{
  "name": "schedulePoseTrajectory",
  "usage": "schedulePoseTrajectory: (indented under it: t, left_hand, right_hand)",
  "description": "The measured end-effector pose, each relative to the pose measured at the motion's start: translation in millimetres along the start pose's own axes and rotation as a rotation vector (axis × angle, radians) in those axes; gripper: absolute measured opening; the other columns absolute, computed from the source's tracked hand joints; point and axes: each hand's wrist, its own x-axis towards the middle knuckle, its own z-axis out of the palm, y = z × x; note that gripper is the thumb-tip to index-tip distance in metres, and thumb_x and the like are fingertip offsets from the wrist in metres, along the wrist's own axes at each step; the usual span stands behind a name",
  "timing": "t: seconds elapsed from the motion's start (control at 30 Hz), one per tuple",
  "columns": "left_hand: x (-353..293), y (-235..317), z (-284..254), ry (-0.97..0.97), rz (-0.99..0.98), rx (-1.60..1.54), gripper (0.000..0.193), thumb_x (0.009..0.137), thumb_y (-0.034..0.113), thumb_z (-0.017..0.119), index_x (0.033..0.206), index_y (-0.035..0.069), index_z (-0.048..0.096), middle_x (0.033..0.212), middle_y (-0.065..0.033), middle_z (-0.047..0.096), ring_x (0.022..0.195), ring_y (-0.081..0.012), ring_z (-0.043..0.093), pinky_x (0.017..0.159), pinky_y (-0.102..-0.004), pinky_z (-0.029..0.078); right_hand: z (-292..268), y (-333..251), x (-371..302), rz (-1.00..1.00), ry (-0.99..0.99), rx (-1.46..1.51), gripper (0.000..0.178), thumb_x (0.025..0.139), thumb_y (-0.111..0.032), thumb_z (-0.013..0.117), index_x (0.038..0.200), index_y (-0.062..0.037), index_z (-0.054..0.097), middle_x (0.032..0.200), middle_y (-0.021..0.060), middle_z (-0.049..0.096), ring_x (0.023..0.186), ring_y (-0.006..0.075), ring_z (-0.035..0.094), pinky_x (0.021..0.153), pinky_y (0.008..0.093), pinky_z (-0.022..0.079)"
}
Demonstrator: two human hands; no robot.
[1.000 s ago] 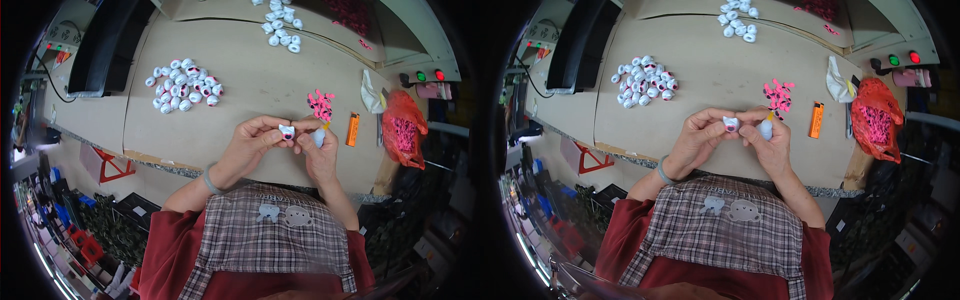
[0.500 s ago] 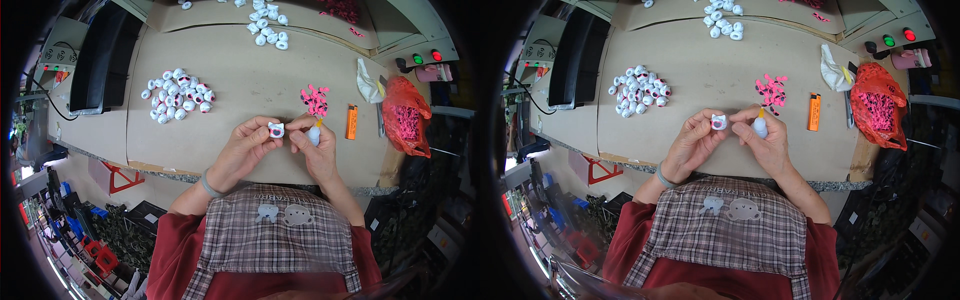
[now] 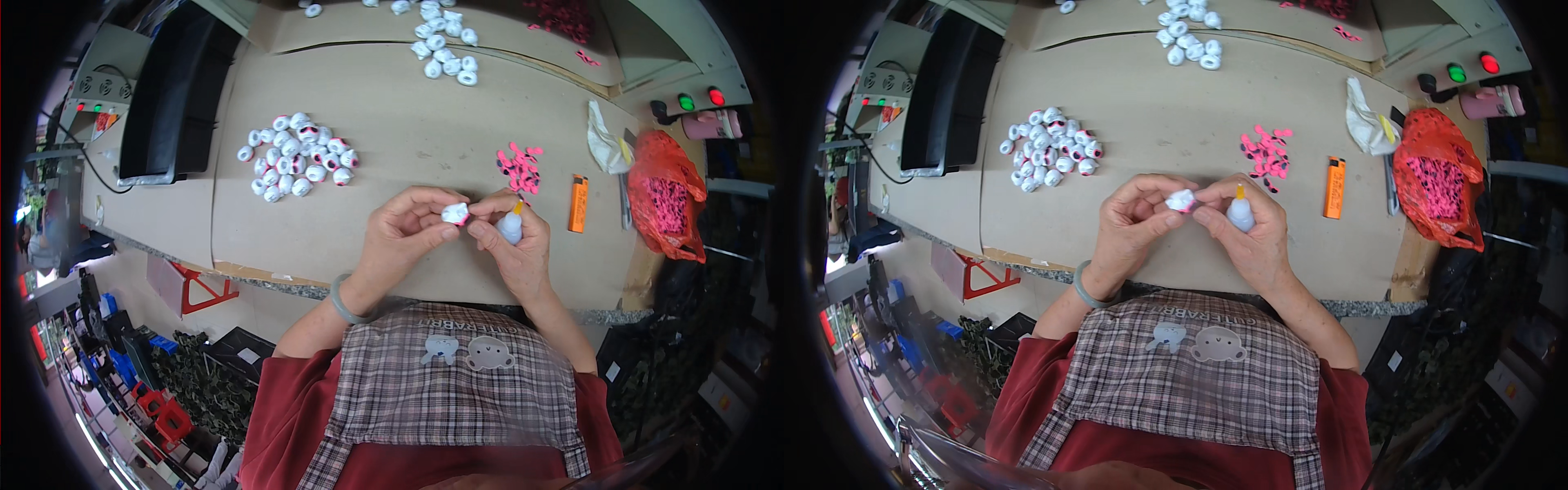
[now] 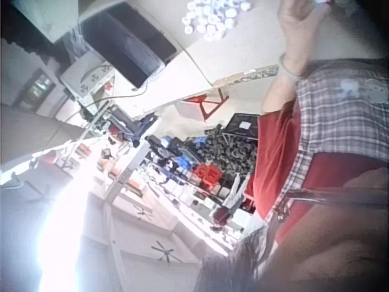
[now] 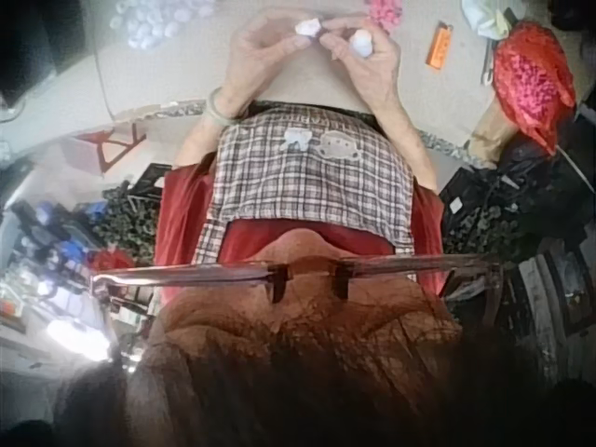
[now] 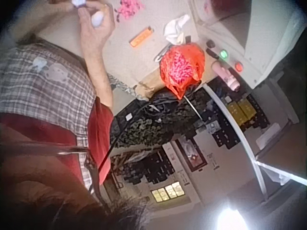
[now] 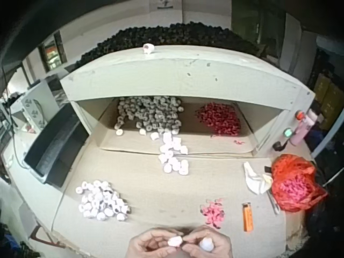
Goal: The person applies glue to small white pieces using a glue bottle, attaches small pink pieces onto them by hand, and places the assembled items into a pile on the table.
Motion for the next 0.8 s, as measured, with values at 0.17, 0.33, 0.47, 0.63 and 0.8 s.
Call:
schedulePoseTrajectory:
  t: [0.17,0.33,0.47,0.63,0.8]
  left_hand:
    - [-1,-5,3,-0.006,0.006,0.186,0.027,0.086,-0.004,0.062,0.113,-0.004,0.058,0.111,-0.0115,0.062,0.102,-0.0158,0.06,0.09,-0.0286,0.05]
    - [3,23,-8,0.03,0.146,0.579,0.024,0.081,-0.002,0.067,0.105,-0.002,0.064,0.104,-0.0106,0.066,0.093,-0.0144,0.063,0.079,-0.0268,0.053]
    - [7,53,-42,0.305,0.467,1.147,0.023,0.077,-0.005,0.067,0.1,-0.001,0.066,0.099,-0.0113,0.068,0.083,-0.018,0.065,0.068,-0.026,0.052]
    - [-1,76,-67,0.393,0.488,1.331,0.025,0.077,-0.006,0.067,0.1,0.002,0.067,0.098,-0.0098,0.068,0.081,-0.0179,0.064,0.066,-0.026,0.051]
    - [-8,81,-74,0.271,0.392,1.387,0.025,0.076,-0.006,0.067,0.1,0.003,0.066,0.098,-0.0079,0.066,0.076,-0.0155,0.061,0.064,-0.0261,0.05]
  right_hand:
    - [0,2,-4,0.005,0.055,-0.106,0.012,0.081,0.001,0.07,0.09,-0.0019,0.062,0.084,0.0014,0.057,0.072,0.0067,0.052,0.063,0.021,0.043]
    - [4,1,-1,-0.001,0.044,-0.138,0.011,0.082,0.0,0.069,0.088,-0.0009,0.06,0.082,0.0013,0.055,0.066,0.0063,0.051,0.057,0.0205,0.042]
    - [-4,-1,1,0.021,0.056,-0.131,0.009,0.083,0.0,0.067,0.087,-0.0001,0.06,0.081,0.0017,0.055,0.064,0.0064,0.05,0.055,0.0205,0.041]
    - [-10,-1,0,0.046,0.073,-0.153,0.006,0.084,-0.001,0.066,0.086,0.0007,0.06,0.079,0.002,0.054,0.063,0.0063,0.05,0.054,0.0208,0.041]
    - [-14,-1,-1,0.05,0.073,-0.157,0.006,0.084,-0.001,0.066,0.086,0.0007,0.06,0.077,0.0018,0.054,0.063,0.0064,0.05,0.054,0.0206,0.041]
